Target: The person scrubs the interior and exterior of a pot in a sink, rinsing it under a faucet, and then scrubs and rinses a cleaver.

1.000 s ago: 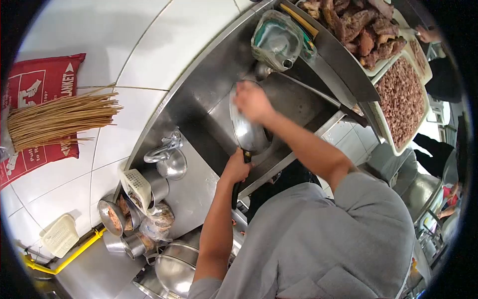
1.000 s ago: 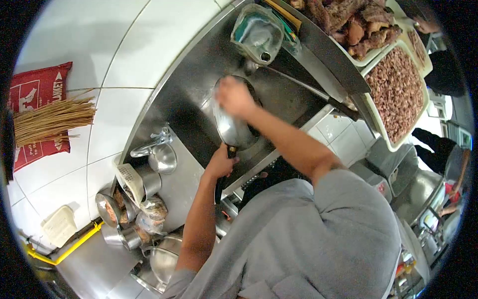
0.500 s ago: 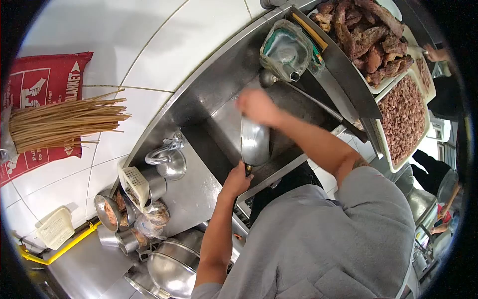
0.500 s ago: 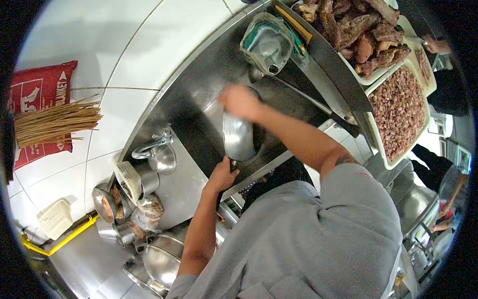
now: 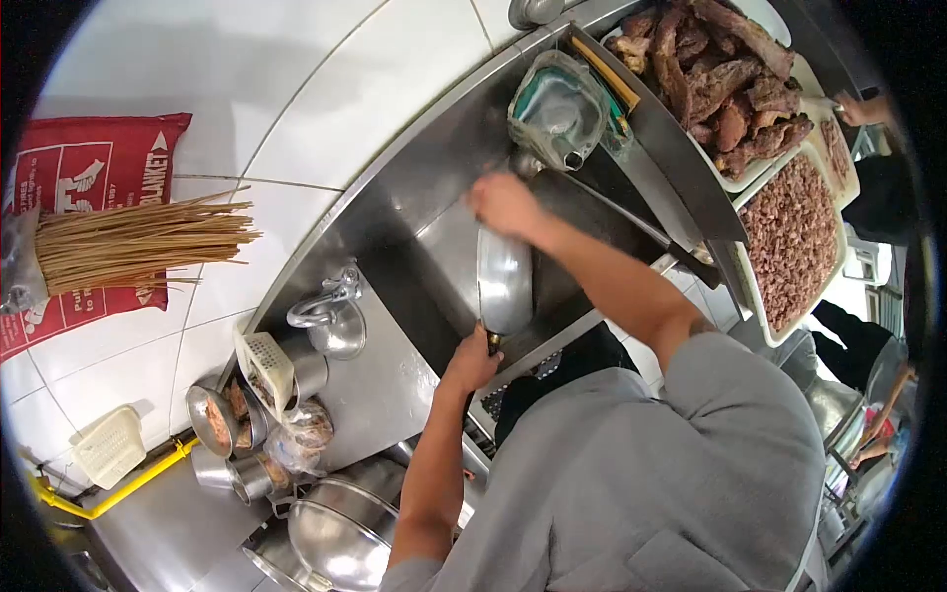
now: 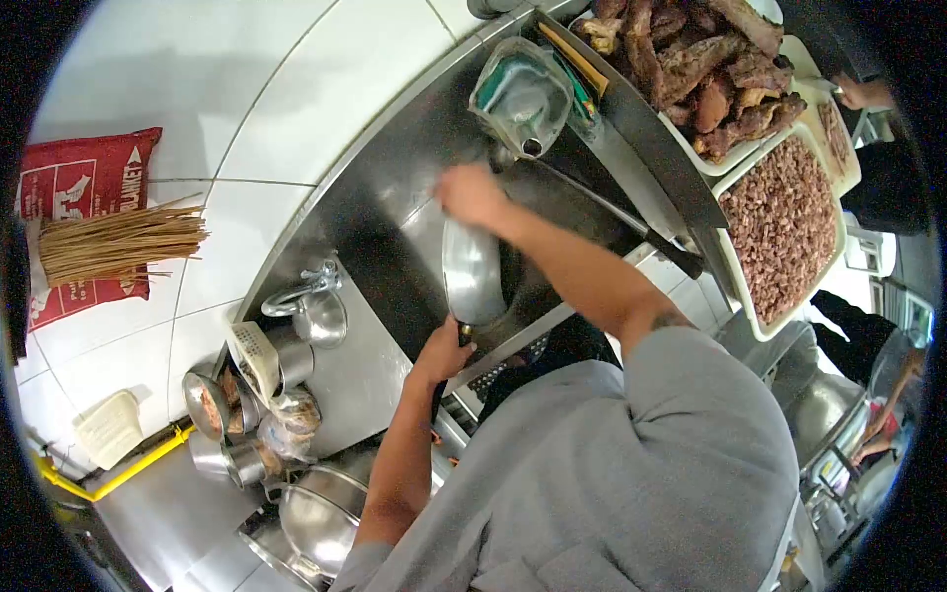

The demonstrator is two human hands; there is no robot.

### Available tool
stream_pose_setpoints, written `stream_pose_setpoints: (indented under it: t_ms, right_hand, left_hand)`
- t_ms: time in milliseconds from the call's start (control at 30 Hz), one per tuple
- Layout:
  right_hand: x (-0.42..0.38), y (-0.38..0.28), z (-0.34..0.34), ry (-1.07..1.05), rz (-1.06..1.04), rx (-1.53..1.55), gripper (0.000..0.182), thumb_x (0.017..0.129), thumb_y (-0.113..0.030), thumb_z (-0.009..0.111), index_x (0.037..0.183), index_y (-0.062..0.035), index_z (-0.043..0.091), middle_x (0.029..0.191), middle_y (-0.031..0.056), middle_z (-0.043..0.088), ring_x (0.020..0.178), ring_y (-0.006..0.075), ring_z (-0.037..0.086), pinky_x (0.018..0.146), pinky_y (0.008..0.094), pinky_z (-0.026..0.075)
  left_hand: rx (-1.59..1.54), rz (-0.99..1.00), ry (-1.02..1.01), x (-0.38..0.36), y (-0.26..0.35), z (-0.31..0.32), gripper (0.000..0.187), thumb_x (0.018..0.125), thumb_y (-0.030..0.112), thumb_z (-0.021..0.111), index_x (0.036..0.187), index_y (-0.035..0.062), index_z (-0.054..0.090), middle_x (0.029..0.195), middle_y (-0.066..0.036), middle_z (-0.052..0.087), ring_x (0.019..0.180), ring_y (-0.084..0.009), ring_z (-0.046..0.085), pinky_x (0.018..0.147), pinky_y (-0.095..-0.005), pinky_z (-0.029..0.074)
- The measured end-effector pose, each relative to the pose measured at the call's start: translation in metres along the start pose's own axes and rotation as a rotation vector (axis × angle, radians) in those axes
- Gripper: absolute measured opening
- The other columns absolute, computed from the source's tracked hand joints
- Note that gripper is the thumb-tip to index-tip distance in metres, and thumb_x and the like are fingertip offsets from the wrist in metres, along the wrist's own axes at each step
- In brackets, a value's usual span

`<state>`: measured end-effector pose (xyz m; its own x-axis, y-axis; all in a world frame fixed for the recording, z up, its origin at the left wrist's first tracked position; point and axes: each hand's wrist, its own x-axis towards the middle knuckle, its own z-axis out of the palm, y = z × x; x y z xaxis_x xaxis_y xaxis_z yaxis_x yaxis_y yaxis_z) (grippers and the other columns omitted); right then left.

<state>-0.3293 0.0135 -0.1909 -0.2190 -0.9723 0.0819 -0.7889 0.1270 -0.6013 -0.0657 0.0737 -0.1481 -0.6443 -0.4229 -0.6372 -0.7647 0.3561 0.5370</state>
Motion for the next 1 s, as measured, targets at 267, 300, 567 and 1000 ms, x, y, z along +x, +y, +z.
stream_pose_setpoints:
  t_ms: [267,300,567,1000]
  right_hand:
    - [0.029,0.017,-0.013,-0.219,0.419,0.445,0.023,0.083,-0.026,0.058,0.079,-0.006,0.07,0.083,0.0173,0.066,0.081,0.0361,0.064,0.075,0.0466,0.052]
    - [0.025,0.008,-0.006,-0.111,0.16,0.241,0.023,0.082,-0.026,0.059,0.077,-0.0059,0.07,0.083,0.0168,0.067,0.08,0.036,0.065,0.075,0.0467,0.052]
    - [0.031,0.048,0.042,-0.063,0.018,0.172,0.019,0.078,-0.024,0.062,0.076,-0.0059,0.068,0.079,0.0157,0.065,0.08,0.0352,0.065,0.074,0.0494,0.051]
    - [0.028,0.023,0.019,-0.187,0.241,0.276,0.027,0.085,-0.031,0.06,0.072,-0.0081,0.068,0.079,0.0163,0.065,0.082,0.0353,0.064,0.071,0.049,0.051]
  left_hand:
    - [0.019,0.034,0.026,-0.012,-0.006,-0.004,0.059,0.08,0.015,0.068,0.127,-0.0038,0.037,0.109,-0.034,0.058,0.108,-0.0478,0.055,0.09,-0.0491,0.045]
    - [0.018,0.075,0.044,-0.007,-0.002,-0.01,0.058,0.081,0.015,0.068,0.126,-0.0046,0.037,0.108,-0.034,0.059,0.108,-0.0482,0.055,0.09,-0.049,0.045]
    - [-0.022,0.085,0.063,-0.01,-0.018,0.006,0.064,0.08,0.013,0.067,0.132,-0.0053,0.033,0.109,-0.034,0.058,0.109,-0.0484,0.054,0.091,-0.0496,0.044]
    - [-0.07,0.0,-0.021,-0.01,-0.026,0.005,0.078,0.082,0.013,0.066,0.145,0.0033,0.02,0.12,-0.033,0.056,0.114,-0.0482,0.051,0.097,-0.0487,0.043]
